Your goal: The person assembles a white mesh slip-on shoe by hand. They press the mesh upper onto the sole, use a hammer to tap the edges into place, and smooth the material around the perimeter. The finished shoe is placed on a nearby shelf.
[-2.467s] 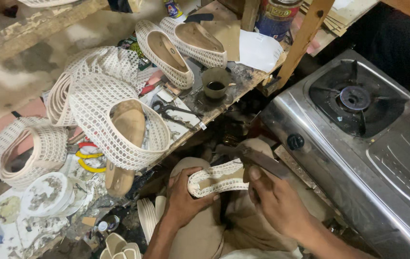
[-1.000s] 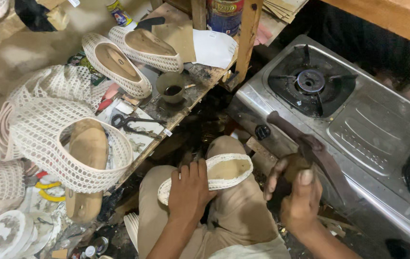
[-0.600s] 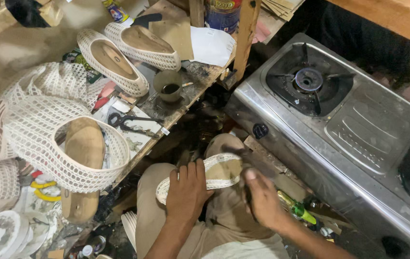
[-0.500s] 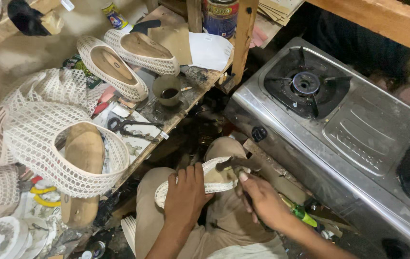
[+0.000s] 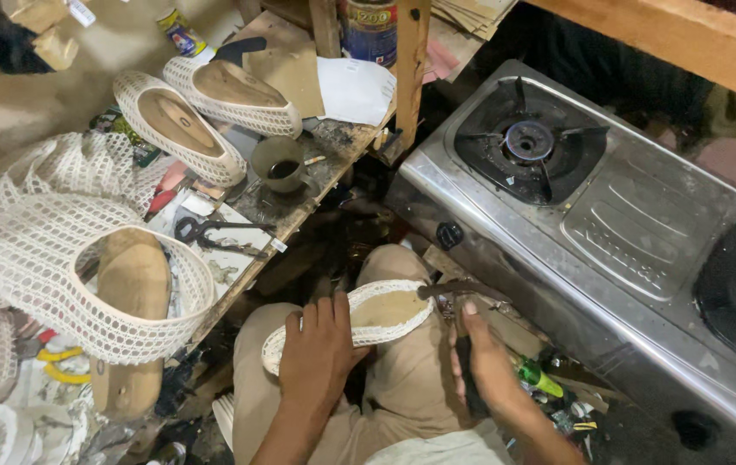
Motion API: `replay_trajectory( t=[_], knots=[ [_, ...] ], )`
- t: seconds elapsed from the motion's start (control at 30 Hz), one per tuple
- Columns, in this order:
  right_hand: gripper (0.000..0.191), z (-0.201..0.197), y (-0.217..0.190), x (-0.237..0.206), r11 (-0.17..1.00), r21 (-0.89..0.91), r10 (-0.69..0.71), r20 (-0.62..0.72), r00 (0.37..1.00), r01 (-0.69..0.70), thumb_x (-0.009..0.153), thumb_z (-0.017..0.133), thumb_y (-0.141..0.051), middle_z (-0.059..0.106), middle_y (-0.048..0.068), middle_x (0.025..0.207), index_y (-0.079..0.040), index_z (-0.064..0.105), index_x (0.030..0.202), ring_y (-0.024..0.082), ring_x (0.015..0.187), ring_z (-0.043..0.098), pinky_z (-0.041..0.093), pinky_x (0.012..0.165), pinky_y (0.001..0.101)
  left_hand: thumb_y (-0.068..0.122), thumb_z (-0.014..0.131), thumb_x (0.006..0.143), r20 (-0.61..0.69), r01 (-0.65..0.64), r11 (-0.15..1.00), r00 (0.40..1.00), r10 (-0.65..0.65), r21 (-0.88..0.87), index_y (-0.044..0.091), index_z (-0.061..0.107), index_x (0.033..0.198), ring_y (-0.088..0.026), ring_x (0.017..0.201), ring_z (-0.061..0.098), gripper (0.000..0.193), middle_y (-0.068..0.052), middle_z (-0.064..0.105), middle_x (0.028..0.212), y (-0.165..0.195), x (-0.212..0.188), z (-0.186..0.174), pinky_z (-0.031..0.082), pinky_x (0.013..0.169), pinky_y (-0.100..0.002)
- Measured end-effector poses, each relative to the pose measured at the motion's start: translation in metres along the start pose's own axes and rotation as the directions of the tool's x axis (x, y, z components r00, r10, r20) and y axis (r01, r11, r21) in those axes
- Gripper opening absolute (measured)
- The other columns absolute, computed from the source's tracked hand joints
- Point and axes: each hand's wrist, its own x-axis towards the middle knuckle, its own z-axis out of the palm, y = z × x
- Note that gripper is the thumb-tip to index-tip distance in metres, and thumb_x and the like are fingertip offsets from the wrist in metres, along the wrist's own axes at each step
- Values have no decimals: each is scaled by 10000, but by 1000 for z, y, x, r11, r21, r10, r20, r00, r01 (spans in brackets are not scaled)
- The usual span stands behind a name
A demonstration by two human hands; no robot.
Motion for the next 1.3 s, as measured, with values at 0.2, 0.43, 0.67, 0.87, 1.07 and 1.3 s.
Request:
replay_trajectory(
  t=[0.2,0.43,0.67,0.87,1.07,1.3],
  knots=[
    [658,-7,35,-3,984,170,-17,-170,985,46,968,364,-681,500,79,555,-57,550,873,207,364,453,391,370,370,516,867,634,-37,-20,999,999,19,-29,15,536,1320,-276,982,585,912,-90,583,1011,-2,2,-4,449,853,-438],
    [601,10,48,-23,954,21,-299,-41,953,300,964,418,-652,548,51,646,-74,579,942,152,470,521,459,433,327,473,897,595,5,-5,1000,1000,5,-29,30,543,1335,-274,966,579,932,-93,585,1072,-6,9,-7,449,855,-441],
    [631,11,45,-19,873,315,-351,-120,928,371,988,346,-659,566,57,620,-75,572,904,164,467,554,475,451,330,471,898,623,11,-1,997,1000,2,-74,20,520,1337,-283,996,573,925,-92,581,1041,-5,1,0,441,859,-443],
    [730,20,67,-26,982,149,124,-60,990,-114,966,404,-696,508,155,520,-10,616,830,278,359,447,373,365,403,466,889,606,-109,2,999,994,-6,-36,35,529,1329,-260,979,580,915,-82,583,1015,-4,-4,6,443,858,-440],
    [636,15,40,-4,880,271,-378,-97,921,390,975,356,-645,562,46,598,-54,566,867,163,454,525,448,404,319,473,869,655,-73,2,1000,997,-1,15,30,529,1351,-262,980,578,892,-78,584,1012,0,-6,8,446,876,-440],
    [432,3,71,-13,705,-429,-370,457,809,565,1032,523,-411,626,92,666,-9,676,994,180,581,629,503,532,352,480,885,620,-48,-3,995,999,-2,-102,39,526,1373,-295,951,599,944,-101,608,1029,-12,4,-19,456,838,-452]
  ],
)
